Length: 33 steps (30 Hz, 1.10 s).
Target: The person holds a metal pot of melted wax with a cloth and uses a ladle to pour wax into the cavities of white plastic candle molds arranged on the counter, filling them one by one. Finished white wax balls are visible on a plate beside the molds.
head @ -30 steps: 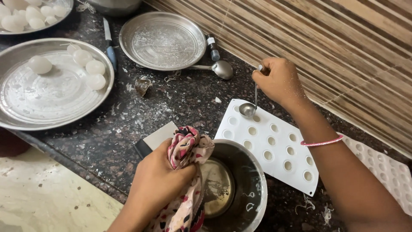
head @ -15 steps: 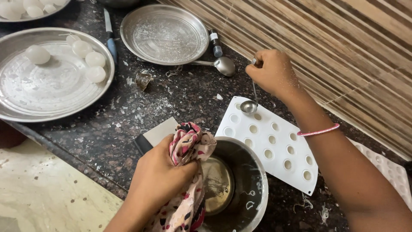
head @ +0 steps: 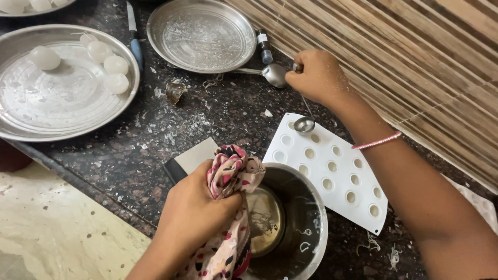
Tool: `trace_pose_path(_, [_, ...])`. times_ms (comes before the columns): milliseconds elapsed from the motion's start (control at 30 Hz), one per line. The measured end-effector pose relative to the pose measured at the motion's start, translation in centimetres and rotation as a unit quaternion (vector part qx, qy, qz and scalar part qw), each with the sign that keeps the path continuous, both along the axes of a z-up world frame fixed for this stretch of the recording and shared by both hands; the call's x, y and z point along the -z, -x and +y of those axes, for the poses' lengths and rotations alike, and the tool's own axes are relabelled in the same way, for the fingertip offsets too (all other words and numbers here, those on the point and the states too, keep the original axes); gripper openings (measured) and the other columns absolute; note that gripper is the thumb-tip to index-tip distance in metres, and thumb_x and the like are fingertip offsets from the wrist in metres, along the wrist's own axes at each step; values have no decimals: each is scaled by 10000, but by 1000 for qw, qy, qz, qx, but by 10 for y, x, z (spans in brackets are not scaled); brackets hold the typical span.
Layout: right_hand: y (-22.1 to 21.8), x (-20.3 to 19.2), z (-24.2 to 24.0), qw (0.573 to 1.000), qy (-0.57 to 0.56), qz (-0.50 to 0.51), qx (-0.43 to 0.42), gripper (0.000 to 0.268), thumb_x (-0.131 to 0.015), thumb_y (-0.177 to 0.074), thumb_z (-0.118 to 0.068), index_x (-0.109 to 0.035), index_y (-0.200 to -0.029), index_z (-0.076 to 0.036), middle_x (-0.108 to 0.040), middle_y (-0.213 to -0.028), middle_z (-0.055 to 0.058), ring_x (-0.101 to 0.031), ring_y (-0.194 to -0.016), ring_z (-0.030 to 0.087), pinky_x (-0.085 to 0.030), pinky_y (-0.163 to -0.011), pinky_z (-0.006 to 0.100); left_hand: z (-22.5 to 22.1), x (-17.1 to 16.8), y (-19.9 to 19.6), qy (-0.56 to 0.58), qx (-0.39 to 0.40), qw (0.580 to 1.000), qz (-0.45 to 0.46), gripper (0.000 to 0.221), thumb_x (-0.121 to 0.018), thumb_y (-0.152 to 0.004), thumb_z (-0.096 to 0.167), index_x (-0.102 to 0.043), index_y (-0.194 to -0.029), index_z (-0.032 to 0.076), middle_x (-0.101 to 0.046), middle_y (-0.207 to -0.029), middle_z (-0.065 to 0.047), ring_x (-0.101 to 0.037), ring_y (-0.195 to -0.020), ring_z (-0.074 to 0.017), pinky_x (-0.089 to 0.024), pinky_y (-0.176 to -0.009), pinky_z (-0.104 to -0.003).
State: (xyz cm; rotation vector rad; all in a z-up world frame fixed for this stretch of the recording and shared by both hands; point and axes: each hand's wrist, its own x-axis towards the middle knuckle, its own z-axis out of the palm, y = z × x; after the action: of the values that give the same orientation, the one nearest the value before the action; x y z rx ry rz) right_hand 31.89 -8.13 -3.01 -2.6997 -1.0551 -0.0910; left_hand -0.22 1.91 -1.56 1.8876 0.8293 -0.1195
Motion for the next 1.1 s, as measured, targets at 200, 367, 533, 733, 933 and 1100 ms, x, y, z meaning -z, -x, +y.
trace_pose_path(200, [-4, 7, 16, 999, 46, -7, -24, 230, -714, -776, -247, -743, -860, -34, -716, -779, 177, -699, -709, 294, -547, -675, 440, 0, 0, -1, 5, -1, 1000, 7, 604, -783, -645, 327, -685, -1222, 174, -780, -970, -144, -745, -973, -334, -554, -875, -412])
trace_pose_path(367, [12, 6, 24, 999, 49, -1, -22, 296, -718, -799, -328, -747, -884, -46, -716, -817, 178, -704, -768, 335, -542, -701, 469, 0, 1, -1, 5, 3, 1000, 17, 596, -780, -651, 335, -684, -1215, 170, -781, -963, -142, -755, -963, -328, -565, -864, -405])
trace_pose_path(533, [14, 15, 32, 995, 83, -2, -54, 255, -688, -765, -285, -761, -908, -87, -734, -835, 165, -707, -805, 359, -545, -750, 478, 0, 4, 1, 4, -1, 1000, -23, 607, -769, -638, 330, -683, -1217, 172, -783, -962, -146, -750, -969, -329, -562, -860, -404])
trace_pose_path(733, [5, 17, 25, 994, 73, -50, -57, 259, -697, -792, -300, -761, -900, -73, -732, -858, 171, -702, -815, 370, -546, -753, 489, 0, 6, 1, -16, 2, 1000, -19, 604, -778, -638, 337, -688, -1210, 164, -776, -987, -155, -731, -997, -349, -547, -884, -420])
trace_pose_path(933, [4, -26, -17, 1000, 16, -22, 15, 215, -702, -860, -255, -751, -941, -62, -732, -797, 150, -722, -725, 262, -568, -697, 425, -1, 5, 2, -20, -10, 1000, -19, 616, -783, -637, 349, -688, -1222, 180, -773, -1009, -150, -730, -1012, -341, -544, -895, -424])
trace_pose_path(1100, [56, -92, -82, 979, -197, 43, -1, 96, -661, -984, -89, -705, -1001, -5, -724, -866, 139, -733, -735, 183, -584, -637, 330, -2, 14, 1, -39, -6, 999, -28, 560, -773, -630, 348, -702, -1152, 159, -773, -1006, -152, -740, -1001, -330, -544, -902, -413])
